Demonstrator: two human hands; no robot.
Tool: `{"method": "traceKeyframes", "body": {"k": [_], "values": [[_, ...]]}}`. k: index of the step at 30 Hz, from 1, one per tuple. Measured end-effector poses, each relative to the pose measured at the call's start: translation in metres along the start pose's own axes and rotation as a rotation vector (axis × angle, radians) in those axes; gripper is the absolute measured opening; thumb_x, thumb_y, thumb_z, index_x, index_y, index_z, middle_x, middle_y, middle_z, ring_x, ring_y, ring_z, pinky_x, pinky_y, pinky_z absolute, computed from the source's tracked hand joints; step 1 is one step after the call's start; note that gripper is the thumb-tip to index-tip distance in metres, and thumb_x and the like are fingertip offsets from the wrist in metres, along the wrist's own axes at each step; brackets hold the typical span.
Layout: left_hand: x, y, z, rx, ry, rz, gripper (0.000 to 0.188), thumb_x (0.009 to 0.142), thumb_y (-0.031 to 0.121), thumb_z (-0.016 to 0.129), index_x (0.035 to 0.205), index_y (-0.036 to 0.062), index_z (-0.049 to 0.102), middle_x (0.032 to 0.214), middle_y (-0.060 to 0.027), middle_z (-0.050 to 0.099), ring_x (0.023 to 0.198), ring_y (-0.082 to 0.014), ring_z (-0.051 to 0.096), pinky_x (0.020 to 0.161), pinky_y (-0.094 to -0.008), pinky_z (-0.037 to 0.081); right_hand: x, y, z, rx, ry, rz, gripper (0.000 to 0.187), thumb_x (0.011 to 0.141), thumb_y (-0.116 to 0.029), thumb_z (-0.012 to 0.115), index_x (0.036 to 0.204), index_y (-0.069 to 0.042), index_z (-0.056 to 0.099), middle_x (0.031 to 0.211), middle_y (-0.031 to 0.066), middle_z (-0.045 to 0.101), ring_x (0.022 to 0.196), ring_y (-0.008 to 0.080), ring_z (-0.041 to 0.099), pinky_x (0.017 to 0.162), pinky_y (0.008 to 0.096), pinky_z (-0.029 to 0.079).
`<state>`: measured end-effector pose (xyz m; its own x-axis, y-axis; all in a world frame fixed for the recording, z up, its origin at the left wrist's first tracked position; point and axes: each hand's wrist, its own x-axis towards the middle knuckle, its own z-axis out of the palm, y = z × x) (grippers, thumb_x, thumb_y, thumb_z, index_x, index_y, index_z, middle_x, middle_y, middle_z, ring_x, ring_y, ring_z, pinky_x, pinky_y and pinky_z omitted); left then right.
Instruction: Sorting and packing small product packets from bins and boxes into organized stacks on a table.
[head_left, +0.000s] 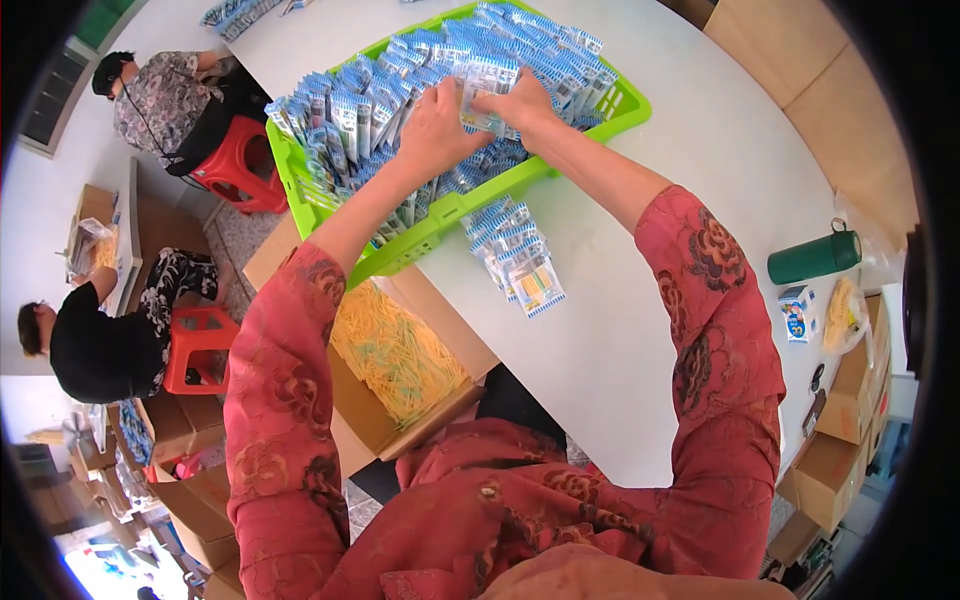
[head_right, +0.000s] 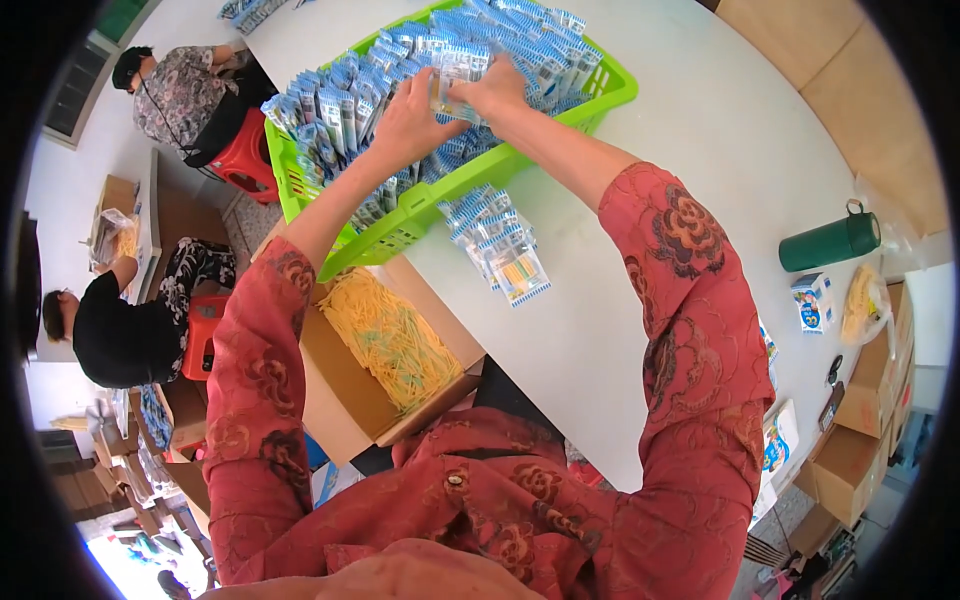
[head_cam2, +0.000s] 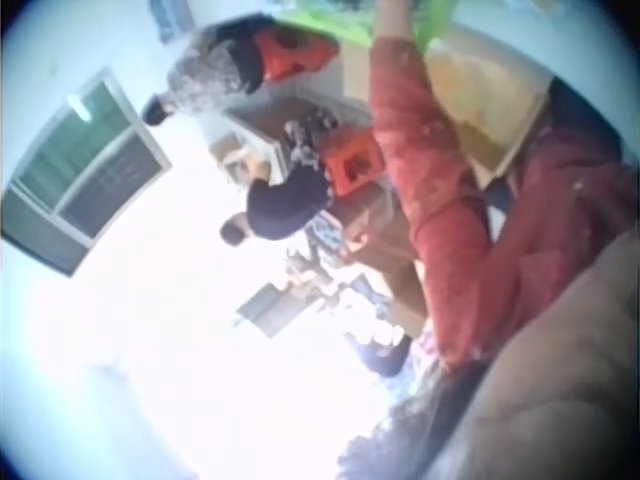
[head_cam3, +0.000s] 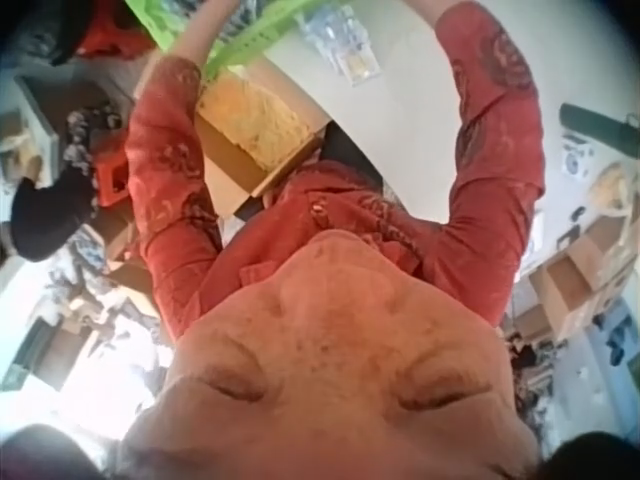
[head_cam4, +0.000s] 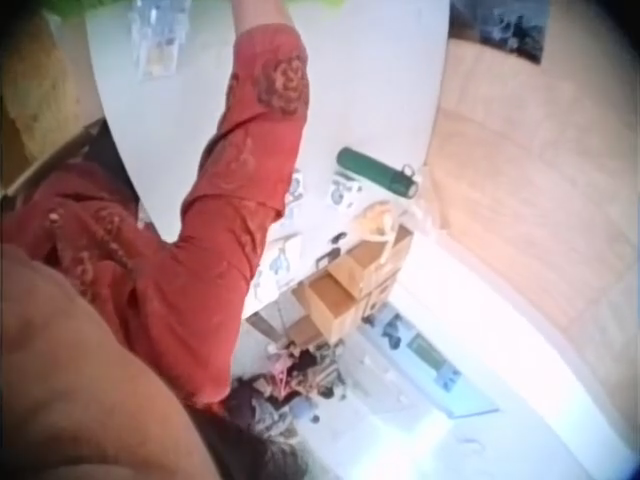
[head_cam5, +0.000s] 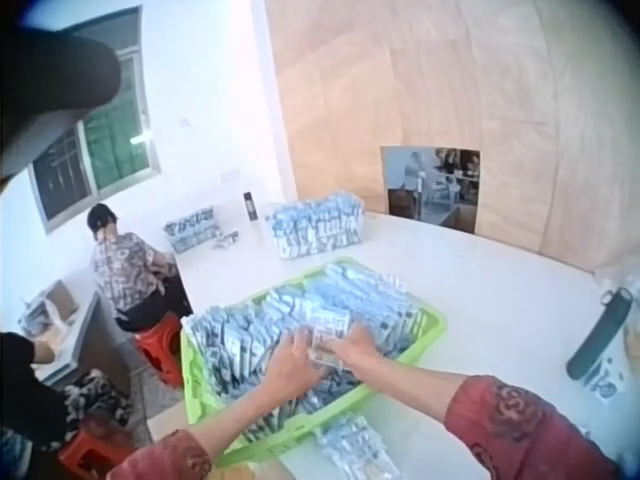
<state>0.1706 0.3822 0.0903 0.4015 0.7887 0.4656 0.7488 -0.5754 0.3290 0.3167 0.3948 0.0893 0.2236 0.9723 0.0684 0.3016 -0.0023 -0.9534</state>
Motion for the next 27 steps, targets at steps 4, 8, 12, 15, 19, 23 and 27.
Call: {"method": "traceKeyframes", "body": {"k": [4, 8, 12, 15, 19, 23, 27], "values": [[0.011, 0.004, 0.019, 0.017, -0.029, -0.116, 0.072, 0.065, 0.042, 0.073, 0.110, -0.0014, 0.038, 0.108, -0.0243, 0.047, 0.097, -0.0405, 0.054, 0.079, -0.0465, 0.048, 0.008, 0.010, 0.011, 0.052, 0.000, 0.072, 0.062, 0.062, -0.022, 0.077, 0.112, 0.001, 0.048, 0.106, 0.0116, 0.059, 0.094, 0.0208, 0.058, 0.078, 0.0320, 0.047], [0.011, 0.010, 0.030, 0.031, -0.019, -0.139, 0.071, 0.064, 0.044, 0.073, 0.105, -0.0038, 0.038, 0.106, -0.0225, 0.046, 0.098, -0.0405, 0.053, 0.078, -0.0458, 0.048, 0.012, 0.013, 0.009, 0.067, -0.061, 0.080, 0.055, 0.067, -0.028, 0.074, 0.110, 0.000, 0.054, 0.108, 0.0110, 0.059, 0.097, 0.0217, 0.056, 0.081, 0.0338, 0.045], [0.007, 0.008, 0.020, 0.165, -0.107, -0.091, 0.068, 0.065, 0.037, 0.074, 0.106, -0.0040, 0.038, 0.108, -0.0208, 0.044, 0.099, -0.0387, 0.053, 0.078, -0.0427, 0.050, 0.000, -0.025, -0.019, -0.108, -0.219, -0.032, 0.037, 0.063, -0.022, 0.070, 0.081, 0.008, 0.058, 0.091, 0.0211, 0.062, 0.089, 0.0308, 0.061, 0.077, 0.0371, 0.048], [0.007, 0.020, 0.021, 0.271, -0.173, -0.096, 0.064, 0.066, 0.031, 0.073, 0.107, -0.0040, 0.038, 0.109, -0.0204, 0.042, 0.101, -0.0380, 0.052, 0.079, -0.0416, 0.051, 0.028, -0.016, -0.044, -0.667, -0.004, -0.633, 0.028, 0.067, -0.015, 0.060, 0.083, 0.008, 0.059, 0.098, 0.0261, 0.060, 0.091, 0.0364, 0.060, 0.077, 0.0391, 0.049], [0.007, 0.020, 0.021, 0.276, -0.213, -0.109, 0.062, 0.069, 0.029, 0.071, 0.108, -0.0047, 0.037, 0.109, -0.0203, 0.042, 0.101, -0.0376, 0.052, 0.079, -0.0413, 0.050, 0.043, -0.021, -0.077, -0.781, -0.150, -0.548, 0.036, 0.069, -0.024, 0.063, 0.098, -0.003, 0.061, 0.097, 0.0199, 0.062, 0.092, 0.0351, 0.059, 0.081, 0.0430, 0.048], [0.003, 0.013, 0.024, 0.246, -0.155, -0.078, 0.062, 0.068, 0.029, 0.071, 0.106, -0.0050, 0.036, 0.107, -0.0218, 0.043, 0.097, -0.0398, 0.053, 0.076, -0.0426, 0.051, 0.032, -0.021, -0.084, -1.082, -0.177, -0.392, 0.022, 0.070, -0.010, 0.054, 0.086, 0.002, 0.062, 0.091, 0.0221, 0.063, 0.085, 0.0384, 0.061, 0.072, 0.0463, 0.050], [0.002, 0.013, 0.026, 0.204, -0.140, -0.085, 0.063, 0.066, 0.027, 0.071, 0.107, -0.0047, 0.035, 0.109, -0.0207, 0.042, 0.100, -0.0390, 0.052, 0.078, -0.0428, 0.051, 0.022, -0.020, -0.081, -1.043, -0.239, -0.330, 0.022, 0.070, -0.012, 0.056, 0.085, 0.003, 0.062, 0.089, 0.0211, 0.064, 0.085, 0.0379, 0.062, 0.070, 0.0466, 0.050]]}}
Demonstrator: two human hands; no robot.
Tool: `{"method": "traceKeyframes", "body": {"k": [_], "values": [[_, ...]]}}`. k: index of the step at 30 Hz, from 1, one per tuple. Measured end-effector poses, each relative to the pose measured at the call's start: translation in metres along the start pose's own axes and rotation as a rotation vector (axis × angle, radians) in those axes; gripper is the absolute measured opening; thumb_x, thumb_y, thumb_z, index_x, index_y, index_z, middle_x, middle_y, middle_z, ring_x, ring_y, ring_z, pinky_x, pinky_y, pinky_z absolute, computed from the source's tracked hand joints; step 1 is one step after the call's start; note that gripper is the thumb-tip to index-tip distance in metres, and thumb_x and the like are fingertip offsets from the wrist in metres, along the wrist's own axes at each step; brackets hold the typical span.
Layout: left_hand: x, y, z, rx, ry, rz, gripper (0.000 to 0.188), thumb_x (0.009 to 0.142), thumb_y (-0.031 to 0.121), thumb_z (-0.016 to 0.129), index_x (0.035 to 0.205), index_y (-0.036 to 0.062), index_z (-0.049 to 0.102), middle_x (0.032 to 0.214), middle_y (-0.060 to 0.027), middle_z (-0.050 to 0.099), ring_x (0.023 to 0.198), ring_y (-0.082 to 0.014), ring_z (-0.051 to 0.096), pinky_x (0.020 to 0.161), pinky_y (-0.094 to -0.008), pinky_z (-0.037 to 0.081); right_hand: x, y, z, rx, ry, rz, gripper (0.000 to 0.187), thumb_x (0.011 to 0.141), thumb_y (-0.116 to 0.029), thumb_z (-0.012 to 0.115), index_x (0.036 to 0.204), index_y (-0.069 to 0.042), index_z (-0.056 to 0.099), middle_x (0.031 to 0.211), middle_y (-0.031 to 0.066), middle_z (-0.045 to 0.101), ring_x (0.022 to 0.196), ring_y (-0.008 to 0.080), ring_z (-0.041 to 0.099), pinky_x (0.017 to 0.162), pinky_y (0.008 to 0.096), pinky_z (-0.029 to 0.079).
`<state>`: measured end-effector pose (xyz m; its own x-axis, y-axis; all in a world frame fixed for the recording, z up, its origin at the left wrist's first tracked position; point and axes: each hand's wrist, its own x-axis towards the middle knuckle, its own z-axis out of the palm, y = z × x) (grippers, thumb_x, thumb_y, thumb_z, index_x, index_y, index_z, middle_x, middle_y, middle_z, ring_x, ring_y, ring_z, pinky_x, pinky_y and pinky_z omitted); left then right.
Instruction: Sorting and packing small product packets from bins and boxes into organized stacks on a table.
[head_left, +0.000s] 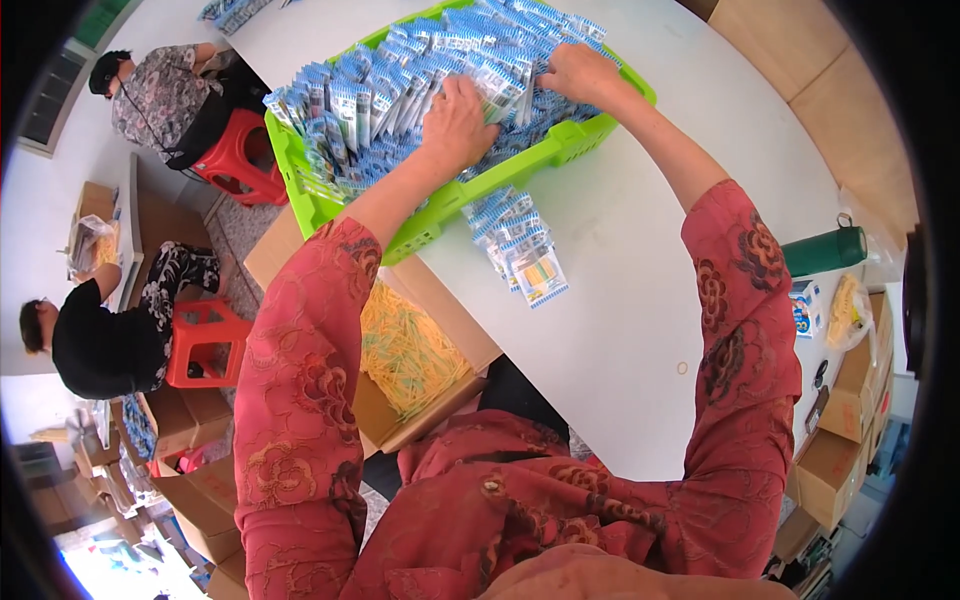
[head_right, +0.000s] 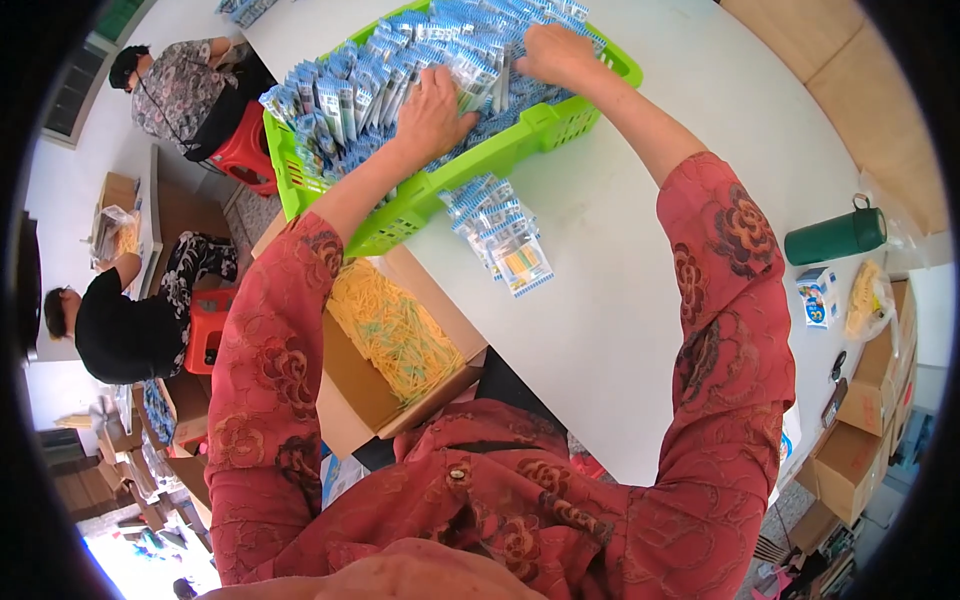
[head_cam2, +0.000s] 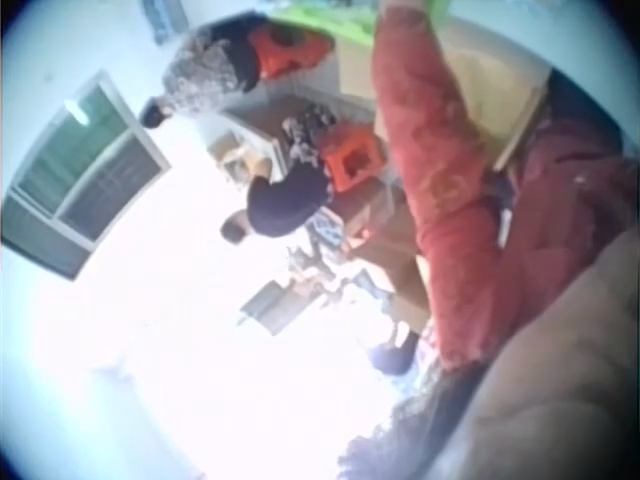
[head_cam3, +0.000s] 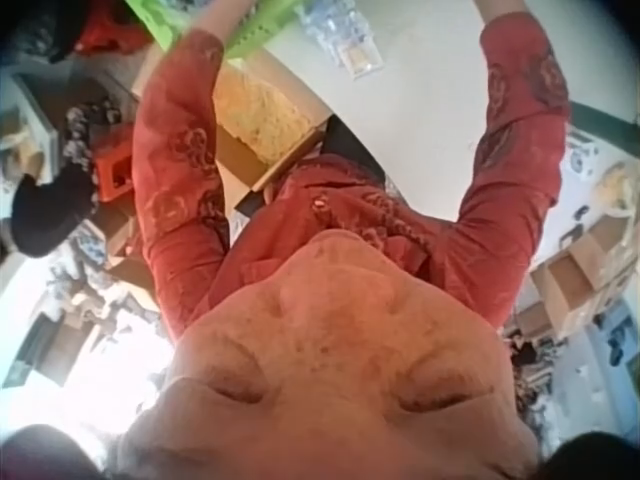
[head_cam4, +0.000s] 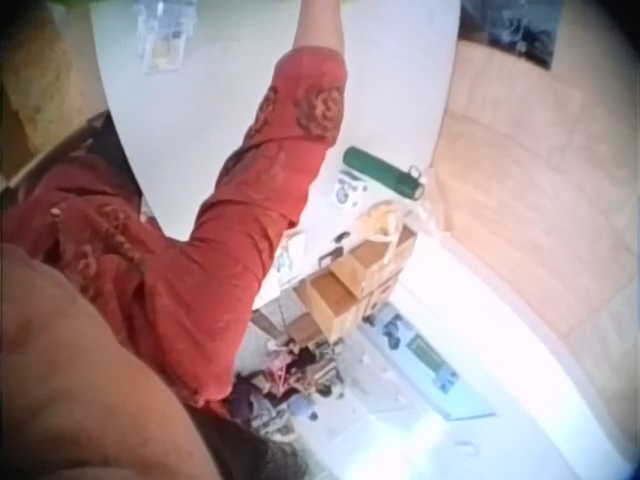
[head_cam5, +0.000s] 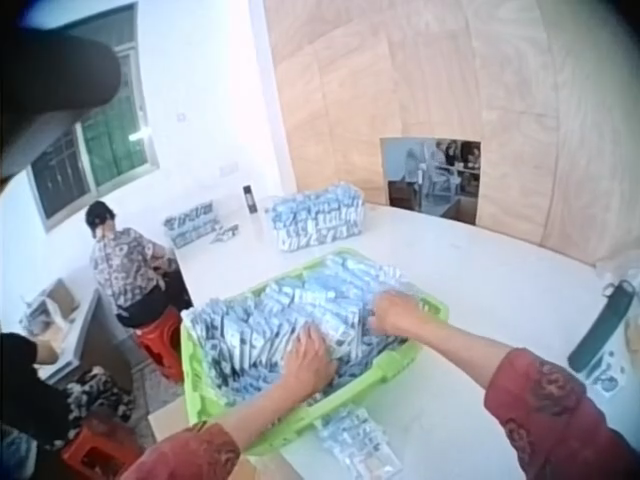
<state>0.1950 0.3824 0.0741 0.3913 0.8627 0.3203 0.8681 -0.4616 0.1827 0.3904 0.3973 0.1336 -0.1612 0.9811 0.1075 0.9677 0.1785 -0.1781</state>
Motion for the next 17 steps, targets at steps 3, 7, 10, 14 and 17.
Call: {"method": "traceKeyframes", "body": {"k": [3, 7, 10, 14, 17], "values": [[0.000, 0.002, -0.001, -0.018, -0.007, -0.013, 0.064, 0.066, 0.028, 0.072, 0.107, -0.0041, 0.035, 0.109, -0.0207, 0.042, 0.099, -0.0396, 0.051, 0.077, -0.0435, 0.051, 0.002, -0.004, 0.010, 0.019, 0.044, 0.042, 0.023, 0.069, -0.015, 0.059, 0.083, 0.002, 0.062, 0.090, 0.0203, 0.064, 0.084, 0.0379, 0.062, 0.071, 0.0476, 0.050], [0.000, 0.006, -0.004, -0.025, 0.009, -0.021, 0.065, 0.065, 0.029, 0.073, 0.107, -0.0044, 0.036, 0.108, -0.0206, 0.043, 0.098, -0.0394, 0.053, 0.076, -0.0429, 0.051, 0.017, -0.003, 0.019, 0.035, 0.130, 0.039, 0.025, 0.069, -0.020, 0.062, 0.083, 0.001, 0.063, 0.090, 0.0196, 0.064, 0.085, 0.0374, 0.062, 0.072, 0.0493, 0.049], [0.004, 0.009, -0.002, 0.019, 0.016, 0.025, 0.065, 0.065, 0.031, 0.074, 0.104, -0.0064, 0.039, 0.105, -0.0214, 0.045, 0.096, -0.0381, 0.055, 0.075, -0.0411, 0.052, 0.041, 0.004, 0.020, -0.013, 0.217, -0.080, 0.015, 0.068, -0.012, 0.056, 0.076, -0.004, 0.066, 0.078, 0.0206, 0.064, 0.076, 0.0380, 0.062, 0.066, 0.0473, 0.050], [0.013, 0.002, 0.002, 0.080, -0.005, -0.006, 0.067, 0.069, 0.039, 0.071, 0.106, -0.0060, 0.037, 0.107, -0.0235, 0.046, 0.096, -0.0397, 0.056, 0.075, -0.0435, 0.051, 0.069, -0.003, 0.019, -0.074, 0.236, -0.143, 0.015, 0.068, -0.012, 0.056, 0.076, -0.005, 0.067, 0.079, 0.0205, 0.064, 0.076, 0.0371, 0.062, 0.068, 0.0474, 0.050], [0.017, 0.012, 0.010, 0.131, 0.070, 0.014, 0.066, 0.065, 0.036, 0.074, 0.102, -0.0085, 0.043, 0.102, -0.0223, 0.047, 0.095, -0.0352, 0.057, 0.076, -0.0359, 0.052, 0.096, 0.019, 0.037, -0.268, -0.008, -0.050, 0.037, 0.076, -0.022, 0.061, 0.111, -0.009, 0.060, 0.106, 0.0128, 0.063, 0.091, 0.0296, 0.062, 0.074, 0.0383, 0.049]]}}
